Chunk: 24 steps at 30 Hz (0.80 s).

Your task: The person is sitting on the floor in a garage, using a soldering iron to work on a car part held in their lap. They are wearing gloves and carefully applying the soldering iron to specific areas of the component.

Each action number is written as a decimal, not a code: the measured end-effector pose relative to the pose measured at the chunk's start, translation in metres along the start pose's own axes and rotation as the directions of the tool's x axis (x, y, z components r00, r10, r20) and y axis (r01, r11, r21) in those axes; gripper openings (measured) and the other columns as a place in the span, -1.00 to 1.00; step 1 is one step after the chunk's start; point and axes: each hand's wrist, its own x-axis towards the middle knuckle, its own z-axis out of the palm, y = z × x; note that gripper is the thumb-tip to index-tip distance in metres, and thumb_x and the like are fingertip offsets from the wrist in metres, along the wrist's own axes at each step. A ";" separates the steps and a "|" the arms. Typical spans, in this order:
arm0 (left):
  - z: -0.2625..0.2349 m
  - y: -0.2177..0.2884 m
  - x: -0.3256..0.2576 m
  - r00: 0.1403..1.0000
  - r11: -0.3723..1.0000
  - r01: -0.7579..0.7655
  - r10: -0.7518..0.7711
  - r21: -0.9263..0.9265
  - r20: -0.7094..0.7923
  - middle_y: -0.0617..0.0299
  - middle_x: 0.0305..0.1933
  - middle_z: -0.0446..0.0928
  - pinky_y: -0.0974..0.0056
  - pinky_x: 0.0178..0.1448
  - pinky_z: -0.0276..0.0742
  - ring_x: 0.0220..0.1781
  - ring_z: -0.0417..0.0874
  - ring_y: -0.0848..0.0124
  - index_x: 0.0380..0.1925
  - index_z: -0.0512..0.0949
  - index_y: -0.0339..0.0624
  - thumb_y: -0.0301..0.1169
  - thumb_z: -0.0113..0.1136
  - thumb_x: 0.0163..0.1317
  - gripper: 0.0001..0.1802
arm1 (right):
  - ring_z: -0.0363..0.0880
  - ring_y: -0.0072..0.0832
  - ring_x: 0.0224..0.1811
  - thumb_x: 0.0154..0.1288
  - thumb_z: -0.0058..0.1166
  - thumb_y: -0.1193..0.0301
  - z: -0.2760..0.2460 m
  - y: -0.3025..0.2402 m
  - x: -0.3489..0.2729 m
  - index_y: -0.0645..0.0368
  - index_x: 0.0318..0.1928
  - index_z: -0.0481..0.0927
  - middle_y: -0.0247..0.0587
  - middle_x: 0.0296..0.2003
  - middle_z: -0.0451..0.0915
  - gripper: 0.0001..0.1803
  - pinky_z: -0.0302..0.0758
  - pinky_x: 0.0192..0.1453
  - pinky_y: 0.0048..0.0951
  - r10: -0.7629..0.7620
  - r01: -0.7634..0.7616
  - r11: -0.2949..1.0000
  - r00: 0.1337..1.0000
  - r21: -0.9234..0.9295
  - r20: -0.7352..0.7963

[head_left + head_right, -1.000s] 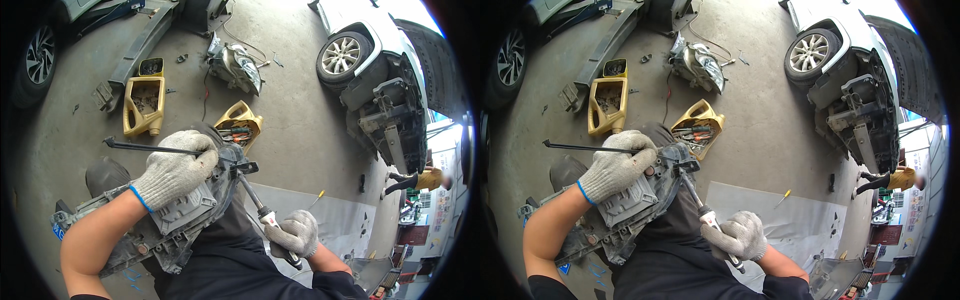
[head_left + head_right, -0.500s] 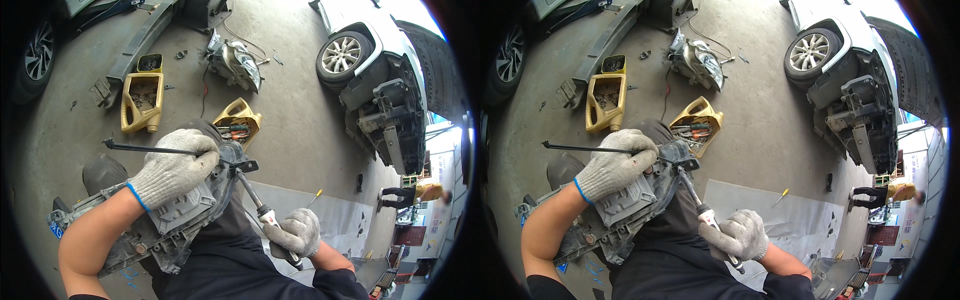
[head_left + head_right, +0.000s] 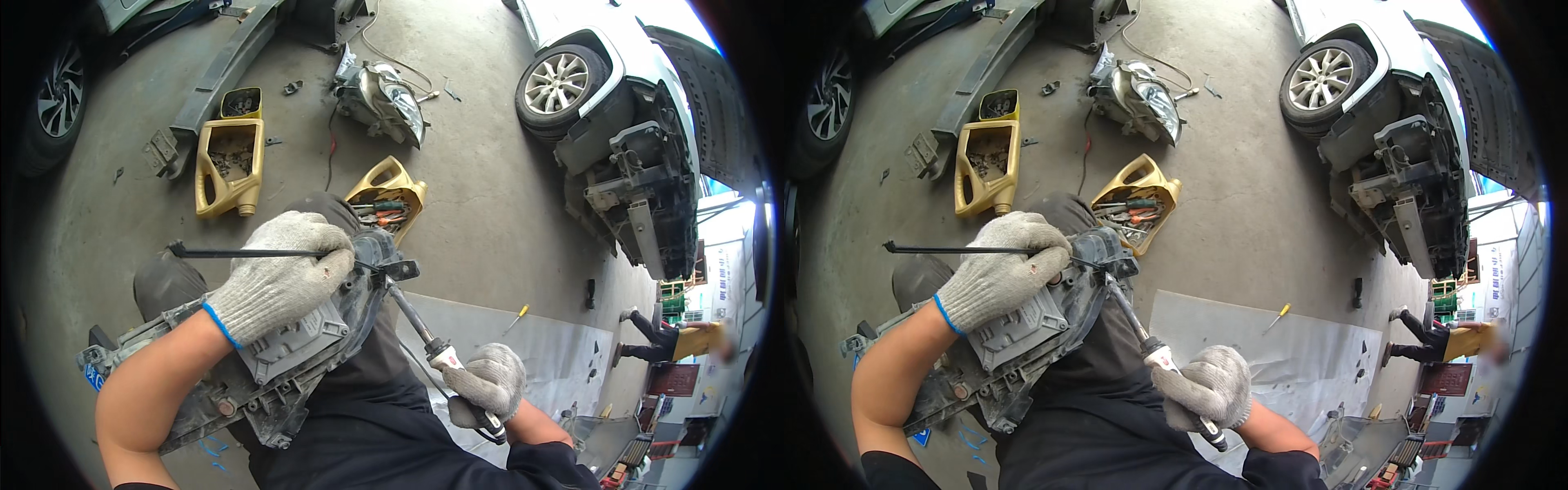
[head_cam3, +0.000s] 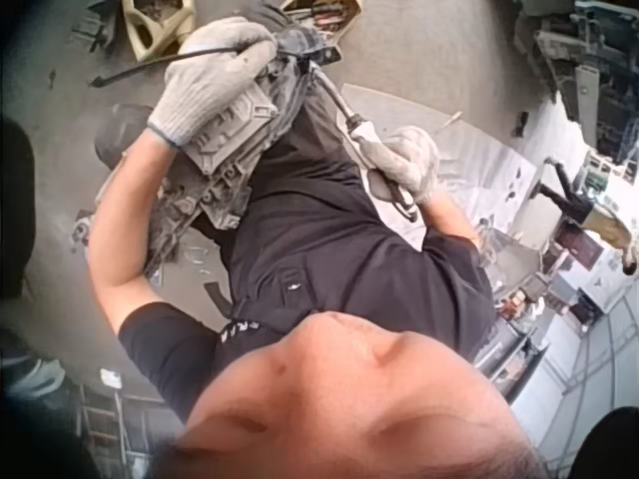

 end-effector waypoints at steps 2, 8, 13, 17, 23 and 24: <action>0.000 0.001 0.001 1.000 1.000 -0.004 0.004 0.008 0.002 0.05 -0.31 0.71 0.06 0.02 0.60 -0.16 0.72 0.10 -0.31 0.76 -0.28 -0.37 0.26 0.25 -0.79 | 0.52 -0.35 -0.63 -0.48 0.33 0.43 0.004 -0.001 0.002 0.12 -0.03 0.81 -0.35 -0.58 0.56 -0.28 0.37 -0.56 -0.32 0.006 -0.006 1.000 0.997 0.000 -0.078; 0.002 0.003 -0.003 0.996 0.997 -0.056 0.059 0.054 -0.063 0.06 -0.32 0.70 0.06 0.01 0.59 -0.16 0.71 0.09 -0.35 0.76 -0.25 -0.38 0.28 0.21 -0.82 | 0.53 -0.22 -0.63 -0.51 0.28 0.44 -0.005 -0.007 -0.002 0.08 -0.07 0.81 -0.31 -0.62 0.54 -0.29 0.43 -0.50 -0.22 0.260 -0.261 0.965 0.964 0.015 0.062; 0.001 0.005 -0.005 0.967 0.951 -0.228 0.247 0.210 -0.065 0.12 -0.31 0.69 0.05 -0.04 0.57 -0.17 0.69 0.09 -0.32 0.77 -0.15 -0.45 0.40 0.09 -0.87 | 0.60 -0.29 -0.60 0.07 0.36 0.33 -0.005 0.001 -0.012 0.12 0.12 0.71 -0.29 -0.56 0.63 -0.47 0.49 -0.48 -0.24 0.246 -0.247 0.959 0.969 0.139 0.027; 0.001 0.011 -0.006 0.931 0.901 -0.326 0.359 0.287 -0.068 0.17 -0.32 0.69 0.06 -0.06 0.56 -0.20 0.69 0.12 -0.34 0.76 -0.14 -0.46 0.43 0.05 -0.87 | 0.68 -0.45 -0.53 0.47 0.26 0.08 0.002 -0.004 -0.014 0.17 0.30 0.53 -0.29 -0.48 0.71 -0.43 0.58 -0.39 -0.31 0.321 -0.269 0.901 0.941 0.339 -0.107; 0.000 0.014 -0.007 0.911 0.861 -0.378 0.412 0.340 -0.032 0.20 -0.32 0.70 0.07 -0.07 0.56 -0.24 0.69 0.16 -0.33 0.75 -0.12 -0.48 0.45 0.00 -0.82 | 0.85 -0.34 -0.38 0.50 0.22 -0.02 0.006 -0.015 -0.019 0.32 0.28 0.56 -0.17 -0.39 0.82 -0.34 0.71 -0.22 -0.28 0.584 -0.469 0.752 0.800 0.463 -0.138; 0.001 0.013 -0.007 0.910 0.864 -0.379 0.413 0.332 -0.038 0.20 -0.33 0.70 0.07 -0.07 0.56 -0.23 0.69 0.16 -0.32 0.75 -0.12 -0.48 0.45 0.00 -0.82 | 0.85 -0.37 -0.37 0.52 0.21 -0.02 0.007 -0.016 -0.019 0.31 0.28 0.56 -0.17 -0.38 0.82 -0.35 0.71 -0.20 -0.30 0.598 -0.471 0.739 0.787 0.482 -0.149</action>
